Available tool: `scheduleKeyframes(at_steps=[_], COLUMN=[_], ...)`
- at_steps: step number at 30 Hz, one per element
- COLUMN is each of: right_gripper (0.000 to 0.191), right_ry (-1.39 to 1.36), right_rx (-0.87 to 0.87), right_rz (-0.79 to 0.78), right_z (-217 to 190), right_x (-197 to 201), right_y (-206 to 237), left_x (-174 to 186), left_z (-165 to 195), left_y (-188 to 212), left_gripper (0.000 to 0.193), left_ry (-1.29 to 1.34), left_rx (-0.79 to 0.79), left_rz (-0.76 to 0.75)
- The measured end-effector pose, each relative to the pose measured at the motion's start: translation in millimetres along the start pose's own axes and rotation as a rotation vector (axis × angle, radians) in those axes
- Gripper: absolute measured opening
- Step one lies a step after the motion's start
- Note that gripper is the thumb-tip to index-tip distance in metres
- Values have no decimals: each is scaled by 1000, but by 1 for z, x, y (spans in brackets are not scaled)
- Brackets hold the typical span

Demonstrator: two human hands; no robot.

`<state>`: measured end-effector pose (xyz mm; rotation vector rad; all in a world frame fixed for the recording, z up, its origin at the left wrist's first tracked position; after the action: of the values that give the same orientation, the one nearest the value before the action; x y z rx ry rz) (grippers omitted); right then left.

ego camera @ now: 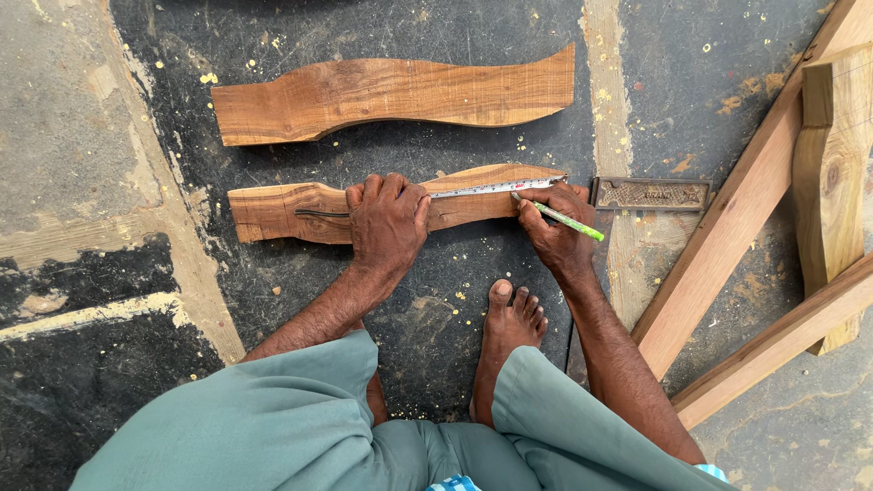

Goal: The person kneels on the floor marking curved wooden furniture parts with a green pencil. They position an L-shaped try square against each piece to draw straight guide lines, use a tape measure to take measurements, and work through the pieces one at a time, repositioning the square and pencil on each board.

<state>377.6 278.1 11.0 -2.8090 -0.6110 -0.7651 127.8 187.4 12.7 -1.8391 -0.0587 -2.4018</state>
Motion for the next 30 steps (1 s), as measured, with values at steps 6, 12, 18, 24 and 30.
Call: scheduleKeyframes(at_steps=[6,12,18,24,30], right_gripper=[11,11,12,18,30], right_ry=[-30,-56,-261,-107,250], right_rx=[24,-2,-112,-68,61], right_rz=[9,5,117,140,117], right_z=[-3,-1,3,1,4], right_x=[0,-1,12,18,20], right_y=[-1,-1,8,9,-9], left_x=[1,1,1,1,2], left_z=[0,0,0,1,2], left_y=[-1,0,-1,-2,-1], left_gripper=[16,16,16,15,15], left_ry=[7,9,16,23,22], left_rx=[12,4,7,4,10], left_rz=[4,5,22,5,-15])
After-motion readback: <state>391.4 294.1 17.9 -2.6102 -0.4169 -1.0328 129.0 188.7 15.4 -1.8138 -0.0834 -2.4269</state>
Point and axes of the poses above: each hand's wrist, its own y-axis away from the middle knuckle, its own x-axis out of the back of the hand, z = x × y, the point moved 3 cm from there along -y, towards the middle knuckle, and after that the axes turned 10 degrees about -y, right-handed, at the moved point
